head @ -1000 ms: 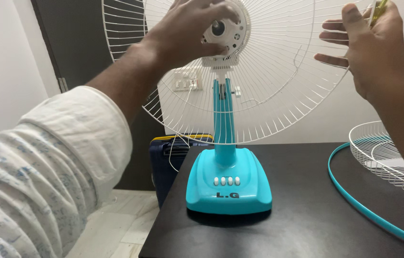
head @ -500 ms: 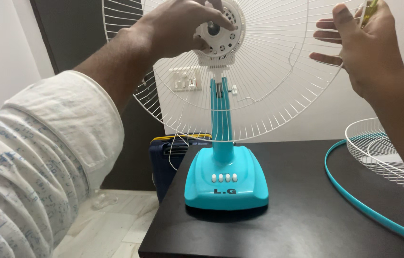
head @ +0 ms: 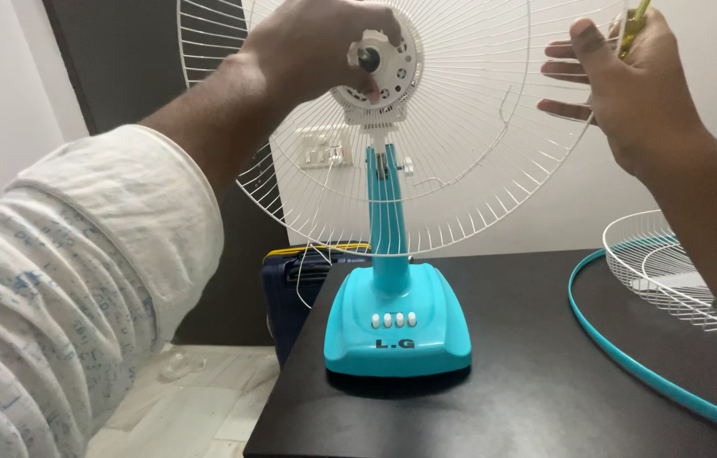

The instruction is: The person disassembles a teal LG table fan on a dark table. They remove the front grille, fan blades, and rear grille, then detach the motor head from the stand and unscrew the base.

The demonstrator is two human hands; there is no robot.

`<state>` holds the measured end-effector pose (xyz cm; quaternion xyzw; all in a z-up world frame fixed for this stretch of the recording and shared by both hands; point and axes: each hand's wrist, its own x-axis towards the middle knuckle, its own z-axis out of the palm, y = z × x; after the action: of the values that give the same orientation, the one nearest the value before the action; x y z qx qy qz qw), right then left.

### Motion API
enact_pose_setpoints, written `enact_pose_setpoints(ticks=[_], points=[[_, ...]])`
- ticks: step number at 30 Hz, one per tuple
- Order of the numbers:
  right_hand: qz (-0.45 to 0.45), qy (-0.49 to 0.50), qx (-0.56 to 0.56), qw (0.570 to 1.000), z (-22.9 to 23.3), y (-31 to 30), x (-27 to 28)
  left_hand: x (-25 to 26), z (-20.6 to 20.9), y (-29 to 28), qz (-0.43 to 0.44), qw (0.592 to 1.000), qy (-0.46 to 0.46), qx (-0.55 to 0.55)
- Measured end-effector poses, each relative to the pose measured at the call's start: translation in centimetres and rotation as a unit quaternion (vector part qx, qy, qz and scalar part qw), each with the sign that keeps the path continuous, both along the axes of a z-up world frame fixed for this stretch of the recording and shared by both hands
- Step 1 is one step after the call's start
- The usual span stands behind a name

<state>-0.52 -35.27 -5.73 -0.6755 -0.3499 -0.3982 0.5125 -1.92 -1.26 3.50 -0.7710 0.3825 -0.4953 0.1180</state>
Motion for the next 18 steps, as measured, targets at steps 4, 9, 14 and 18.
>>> enact_pose_setpoints(ticks=[4, 9, 14, 18], points=[[0.010, 0.005, 0.000, 1.000, 0.3, -0.2, 0.4, 0.7, -0.3, 0.2, 0.024, 0.997, -0.021, -0.068], [0.008, 0.002, -0.008, 1.000, 0.2, -0.4, 0.5, 0.8, -1.4, -0.2, 0.099, 0.985, -0.076, -0.120], [0.005, 0.006, -0.004, 1.000, 0.4, -0.4, 1.1, 0.4, -1.7, -0.8, 0.175, 0.975, -0.045, -0.129], [0.004, 0.006, -0.002, 1.000, 0.4, -0.2, 0.7, -0.1, -2.0, 0.4, 0.017, 0.989, -0.144, -0.035]])
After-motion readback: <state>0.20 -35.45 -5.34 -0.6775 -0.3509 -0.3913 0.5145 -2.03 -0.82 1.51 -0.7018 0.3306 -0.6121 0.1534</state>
